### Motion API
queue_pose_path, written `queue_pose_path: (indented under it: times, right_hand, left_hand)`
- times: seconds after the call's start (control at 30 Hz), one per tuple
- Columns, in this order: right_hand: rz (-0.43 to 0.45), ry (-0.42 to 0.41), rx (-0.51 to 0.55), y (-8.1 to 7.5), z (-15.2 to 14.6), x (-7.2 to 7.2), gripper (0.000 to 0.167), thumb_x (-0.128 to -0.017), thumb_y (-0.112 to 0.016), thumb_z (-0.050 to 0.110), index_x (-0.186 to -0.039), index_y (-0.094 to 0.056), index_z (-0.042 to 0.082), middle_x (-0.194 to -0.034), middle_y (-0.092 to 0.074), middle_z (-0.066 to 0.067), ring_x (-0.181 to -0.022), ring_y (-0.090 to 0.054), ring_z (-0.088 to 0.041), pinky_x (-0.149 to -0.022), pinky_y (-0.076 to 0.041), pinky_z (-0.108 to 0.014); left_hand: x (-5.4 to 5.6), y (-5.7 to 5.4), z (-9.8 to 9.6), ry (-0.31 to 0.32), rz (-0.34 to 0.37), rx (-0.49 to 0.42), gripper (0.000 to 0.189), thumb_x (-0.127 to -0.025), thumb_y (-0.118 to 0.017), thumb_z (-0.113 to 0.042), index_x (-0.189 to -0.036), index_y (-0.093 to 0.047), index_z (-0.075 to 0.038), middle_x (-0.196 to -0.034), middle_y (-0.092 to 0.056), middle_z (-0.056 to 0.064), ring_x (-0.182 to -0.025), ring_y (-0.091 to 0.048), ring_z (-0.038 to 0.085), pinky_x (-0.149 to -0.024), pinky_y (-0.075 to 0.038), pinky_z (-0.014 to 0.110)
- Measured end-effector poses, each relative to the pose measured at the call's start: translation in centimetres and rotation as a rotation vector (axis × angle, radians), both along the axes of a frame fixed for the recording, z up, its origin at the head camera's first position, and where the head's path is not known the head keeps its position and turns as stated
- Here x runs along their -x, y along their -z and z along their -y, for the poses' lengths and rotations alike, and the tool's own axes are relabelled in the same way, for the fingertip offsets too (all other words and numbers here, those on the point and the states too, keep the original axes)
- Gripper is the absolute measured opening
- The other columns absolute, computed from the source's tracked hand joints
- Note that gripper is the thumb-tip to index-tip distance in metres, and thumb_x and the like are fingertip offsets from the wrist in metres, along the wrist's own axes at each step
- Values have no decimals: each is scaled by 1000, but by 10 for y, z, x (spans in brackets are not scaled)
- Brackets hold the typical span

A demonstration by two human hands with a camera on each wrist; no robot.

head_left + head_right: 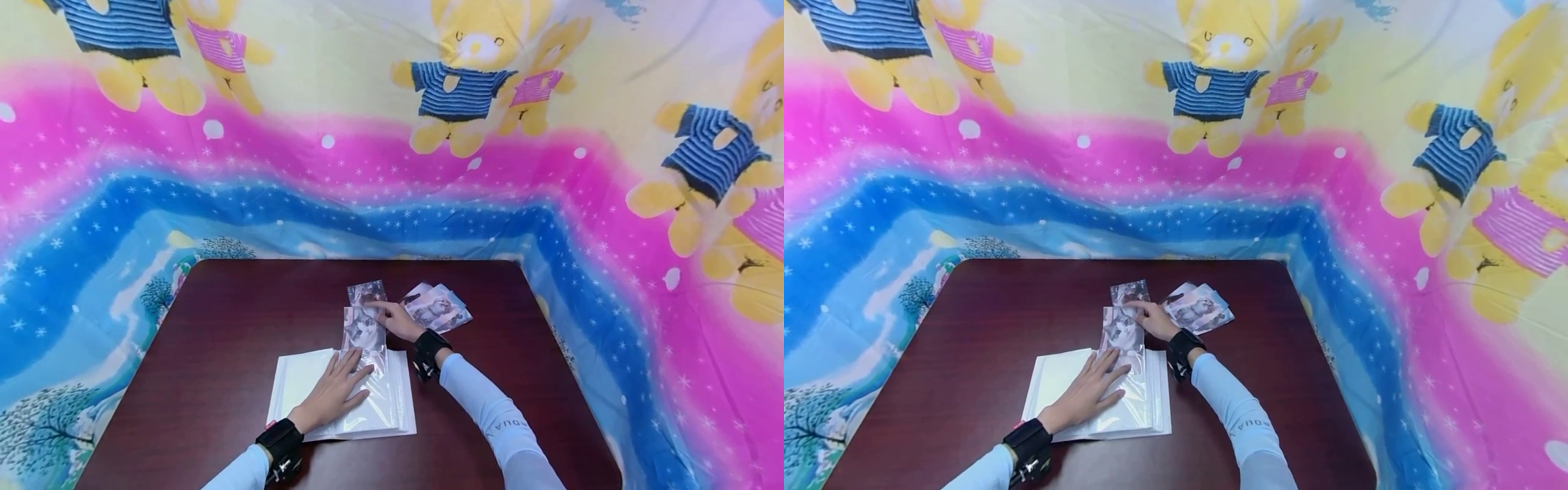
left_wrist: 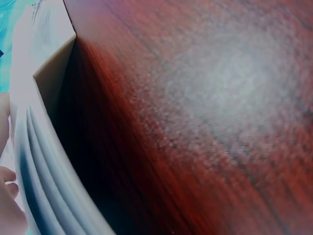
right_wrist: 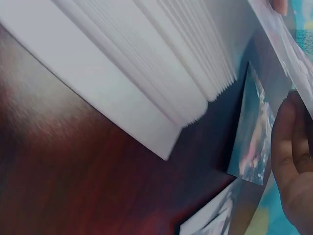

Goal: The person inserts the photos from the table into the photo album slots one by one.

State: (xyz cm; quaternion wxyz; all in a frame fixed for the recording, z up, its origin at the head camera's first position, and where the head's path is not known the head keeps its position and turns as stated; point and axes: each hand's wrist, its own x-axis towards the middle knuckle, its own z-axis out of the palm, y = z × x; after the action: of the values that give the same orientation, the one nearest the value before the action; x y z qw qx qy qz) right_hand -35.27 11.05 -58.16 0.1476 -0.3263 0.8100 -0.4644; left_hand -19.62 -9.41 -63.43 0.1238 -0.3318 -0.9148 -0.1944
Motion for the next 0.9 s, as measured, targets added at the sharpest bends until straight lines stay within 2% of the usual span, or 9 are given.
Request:
queue_pose_path:
  times: [0.07, 0.13, 0.27, 0.37, 0.43, 0.5, 0.57, 0.7, 0.9]
  right_hand:
    - [-3, -14, 8, 3, 0, -2, 38, -104, -44, -1, -141, -49, -5, -135, -52, -31, -52, -47, -22, -55, -39, -26]
    - [-1, -28, 19, 5, 0, -4, 37, -104, -44, 1, -140, -50, -6, -145, -44, -29, -81, -61, -36, -68, -46, -28]
    - [51, -31, 23, 9, -1, -9, 35, -104, -44, 2, -137, -53, -7, -142, -45, -32, -103, -56, -49, -75, -54, -44]
    - [140, -10, -4, 11, -1, -14, 35, -105, -44, 4, -138, -55, -2, -129, -53, -30, -60, -51, -32, -53, -50, -43]
    - [194, -3, -14, 12, -3, -16, 35, -105, -45, 7, -139, -55, 2, -112, -57, -26, -52, -41, -18, -49, -43, -34]
    - [178, -24, -11, 17, -5, -17, 35, -105, -47, 10, -138, -57, 5, -113, -59, -17, -53, -39, -9, -52, -39, -27]
    - [181, -60, -12, 18, -7, -19, 36, -104, -49, 13, -139, -57, 6, -117, -62, -15, -70, -55, -10, -63, -45, -28]
    - [184, -120, -67, 18, -8, -23, 38, -102, -57, 16, -139, -57, 9, -137, -57, -9, -100, -59, -13, -78, -49, -28]
    - [284, -144, -109, 19, -9, -29, 44, -95, -67, 14, -139, -59, 12, -108, -69, -7, -58, -56, -21, -58, -55, -36]
  left_hand:
    - [0, 0, 0, -2, -7, -22, 49, -96, -64, -34, -138, -58, -9, -151, -36, 29, -140, -33, 44, -110, -24, 66]
    - [0, 1, 0, -5, -12, -35, 49, -96, -64, -33, -138, -58, -8, -151, -36, 29, -140, -33, 44, -110, -23, 66]
    - [-1, 3, 1, -6, -18, -48, 49, -96, -64, -32, -138, -57, -7, -149, -37, 30, -139, -34, 44, -110, -23, 66]
    - [-1, 3, 1, -2, -22, -45, 50, -96, -64, -32, -138, -57, -7, -149, -38, 30, -139, -35, 45, -109, -24, 66]
    - [-1, 3, 1, 3, -22, -44, 50, -95, -65, -32, -138, -57, -6, -148, -39, 30, -138, -35, 45, -109, -24, 66]
    - [-1, 3, 0, 4, -14, -43, 50, -96, -65, -32, -138, -57, -7, -148, -39, 30, -139, -35, 44, -110, -24, 65]
    - [-1, 3, 0, -1, -1, -41, 51, -96, -64, -33, -139, -56, -7, -148, -39, 30, -139, -34, 44, -110, -23, 65]
    - [-2, 2, 0, -13, 22, -43, 50, -97, -63, -34, -140, -56, -7, -149, -37, 29, -140, -33, 42, -111, -22, 65]
    - [-1, 2, 1, -16, -12, -49, 52, -96, -64, -32, -139, -56, -6, -149, -38, 30, -139, -35, 43, -110, -25, 65]
